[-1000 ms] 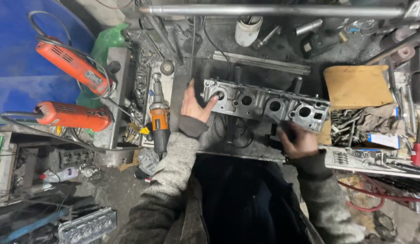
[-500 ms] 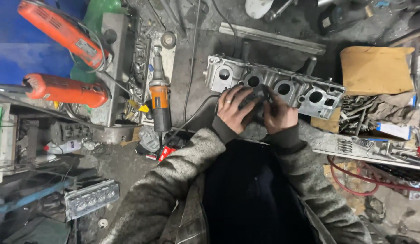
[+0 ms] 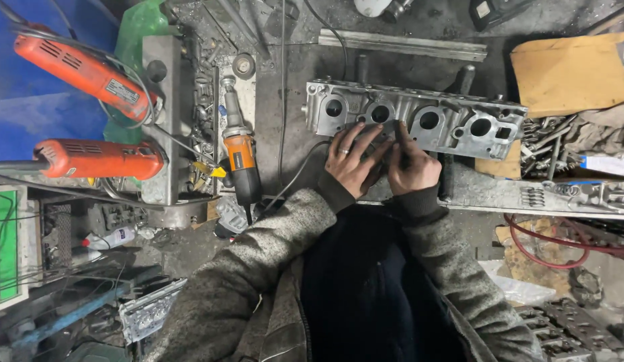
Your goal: The person uses a black angle grinder over an aluminum engine valve cover on a cluttered workbench, then sets the grinder down and works on the cover's surface by hand, fitting a small piece against it, before picking the grinder back up and grinding the part again.
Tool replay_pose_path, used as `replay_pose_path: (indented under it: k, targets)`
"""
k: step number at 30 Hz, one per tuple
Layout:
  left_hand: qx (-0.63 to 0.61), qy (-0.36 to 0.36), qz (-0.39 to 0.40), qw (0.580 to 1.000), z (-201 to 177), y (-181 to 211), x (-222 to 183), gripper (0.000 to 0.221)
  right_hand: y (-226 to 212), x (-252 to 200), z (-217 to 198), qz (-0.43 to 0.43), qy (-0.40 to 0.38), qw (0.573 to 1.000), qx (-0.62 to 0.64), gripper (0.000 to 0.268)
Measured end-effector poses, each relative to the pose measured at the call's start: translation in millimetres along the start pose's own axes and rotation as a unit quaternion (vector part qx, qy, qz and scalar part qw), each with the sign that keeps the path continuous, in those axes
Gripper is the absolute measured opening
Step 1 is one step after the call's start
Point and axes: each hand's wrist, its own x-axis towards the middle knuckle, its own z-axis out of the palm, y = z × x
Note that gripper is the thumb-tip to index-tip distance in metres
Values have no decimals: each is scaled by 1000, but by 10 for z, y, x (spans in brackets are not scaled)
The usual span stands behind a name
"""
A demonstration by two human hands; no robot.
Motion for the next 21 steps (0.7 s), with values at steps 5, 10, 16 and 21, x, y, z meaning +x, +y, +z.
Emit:
replay_pose_path:
  k: [5,10,16,21]
  targets:
    - [-25,-39,3,999,85,-104,-36,64,-6,33,158,-45,66,997,-12,45]
    - [-3,-83,-5,997,98,-86,-124,63,-23,-159,236,-33,75,996,-29,47]
    - [-12,-80,-10,997,-4,-90,-101,63,-96,-74,283,-24,89,995,-28,50]
    - [16,-85,-2,996,64,-197,-96,61,-51,-33,308,-19,89,995,-45,52]
